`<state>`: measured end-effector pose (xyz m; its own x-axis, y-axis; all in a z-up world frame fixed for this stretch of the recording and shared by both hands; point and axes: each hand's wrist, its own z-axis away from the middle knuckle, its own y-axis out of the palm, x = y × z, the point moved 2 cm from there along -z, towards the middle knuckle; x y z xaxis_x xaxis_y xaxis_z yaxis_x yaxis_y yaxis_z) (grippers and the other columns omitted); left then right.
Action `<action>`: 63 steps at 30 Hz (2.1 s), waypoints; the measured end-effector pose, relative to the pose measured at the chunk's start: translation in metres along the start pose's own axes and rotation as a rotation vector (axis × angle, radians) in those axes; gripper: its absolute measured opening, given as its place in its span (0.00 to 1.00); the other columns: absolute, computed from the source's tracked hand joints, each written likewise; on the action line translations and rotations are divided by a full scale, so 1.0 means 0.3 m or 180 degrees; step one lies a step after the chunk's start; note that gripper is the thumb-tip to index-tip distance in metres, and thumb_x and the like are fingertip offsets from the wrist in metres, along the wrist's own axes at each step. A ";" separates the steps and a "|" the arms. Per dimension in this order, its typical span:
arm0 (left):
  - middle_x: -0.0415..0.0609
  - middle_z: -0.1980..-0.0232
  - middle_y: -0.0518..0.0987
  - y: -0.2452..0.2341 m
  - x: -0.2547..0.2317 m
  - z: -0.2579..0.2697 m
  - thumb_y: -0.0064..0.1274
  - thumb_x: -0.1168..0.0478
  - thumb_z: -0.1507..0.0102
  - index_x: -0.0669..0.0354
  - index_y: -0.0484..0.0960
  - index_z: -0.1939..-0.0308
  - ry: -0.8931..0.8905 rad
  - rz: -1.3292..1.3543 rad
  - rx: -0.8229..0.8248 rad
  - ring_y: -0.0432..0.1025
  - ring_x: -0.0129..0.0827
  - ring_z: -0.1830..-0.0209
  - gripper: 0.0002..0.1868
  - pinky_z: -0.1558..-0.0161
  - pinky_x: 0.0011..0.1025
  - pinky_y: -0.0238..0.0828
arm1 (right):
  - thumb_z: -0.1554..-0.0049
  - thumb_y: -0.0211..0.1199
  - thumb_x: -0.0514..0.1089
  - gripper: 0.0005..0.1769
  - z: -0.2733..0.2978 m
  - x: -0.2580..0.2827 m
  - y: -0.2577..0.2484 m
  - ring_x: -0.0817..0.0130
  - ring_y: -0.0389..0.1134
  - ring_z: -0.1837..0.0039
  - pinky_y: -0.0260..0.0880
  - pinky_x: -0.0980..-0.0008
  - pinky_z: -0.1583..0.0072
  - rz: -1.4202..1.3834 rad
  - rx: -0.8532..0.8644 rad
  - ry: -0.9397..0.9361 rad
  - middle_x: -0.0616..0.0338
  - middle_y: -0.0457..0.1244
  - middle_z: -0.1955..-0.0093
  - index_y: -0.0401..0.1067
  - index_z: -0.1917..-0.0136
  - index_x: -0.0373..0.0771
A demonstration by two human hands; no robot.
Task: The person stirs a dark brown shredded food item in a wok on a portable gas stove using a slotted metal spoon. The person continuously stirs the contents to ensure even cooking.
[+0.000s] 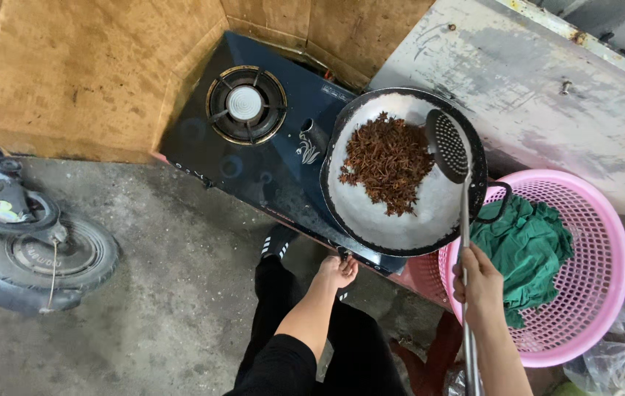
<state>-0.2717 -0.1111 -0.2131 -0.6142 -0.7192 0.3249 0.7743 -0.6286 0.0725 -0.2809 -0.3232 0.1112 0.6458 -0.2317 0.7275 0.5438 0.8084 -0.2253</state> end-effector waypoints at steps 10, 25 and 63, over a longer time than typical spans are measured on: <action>0.53 0.33 0.71 0.033 -0.284 0.267 0.42 0.52 0.32 0.45 0.57 0.28 0.2774 -0.1006 -0.0725 0.67 0.47 0.36 0.28 0.37 0.49 0.58 | 0.32 0.47 0.43 0.10 0.036 0.006 -0.091 0.76 0.42 0.77 0.35 0.75 0.76 -0.0327 0.0914 0.0053 0.60 0.50 0.71 0.59 0.54 0.38; 0.48 0.66 0.72 0.582 -0.535 0.628 0.64 0.54 0.40 0.62 0.75 0.49 0.4652 -0.2295 0.0677 0.75 0.36 0.72 0.22 0.68 0.30 0.74 | 0.40 0.59 0.54 0.25 0.161 -0.073 -0.166 0.58 0.61 0.70 0.61 0.60 0.67 0.1774 0.0367 -0.0230 0.47 0.63 0.72 0.72 0.32 0.46; 0.50 0.56 0.81 0.558 -0.637 0.836 0.63 0.44 0.43 0.52 0.78 0.55 0.4810 -0.4213 0.0041 0.77 0.47 0.49 0.22 0.48 0.41 0.73 | 0.38 0.57 0.50 0.23 0.108 -0.219 0.353 0.67 0.60 0.76 0.56 0.76 0.80 -0.0275 -0.0686 -0.0348 0.52 0.58 0.73 0.68 0.33 0.37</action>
<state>0.0134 -0.0046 -0.0265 -0.3007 0.4723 -0.8286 -0.1816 -0.8812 -0.4364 -0.2830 -0.2047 0.0604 0.5366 -0.2255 0.8132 0.7036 0.6515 -0.2836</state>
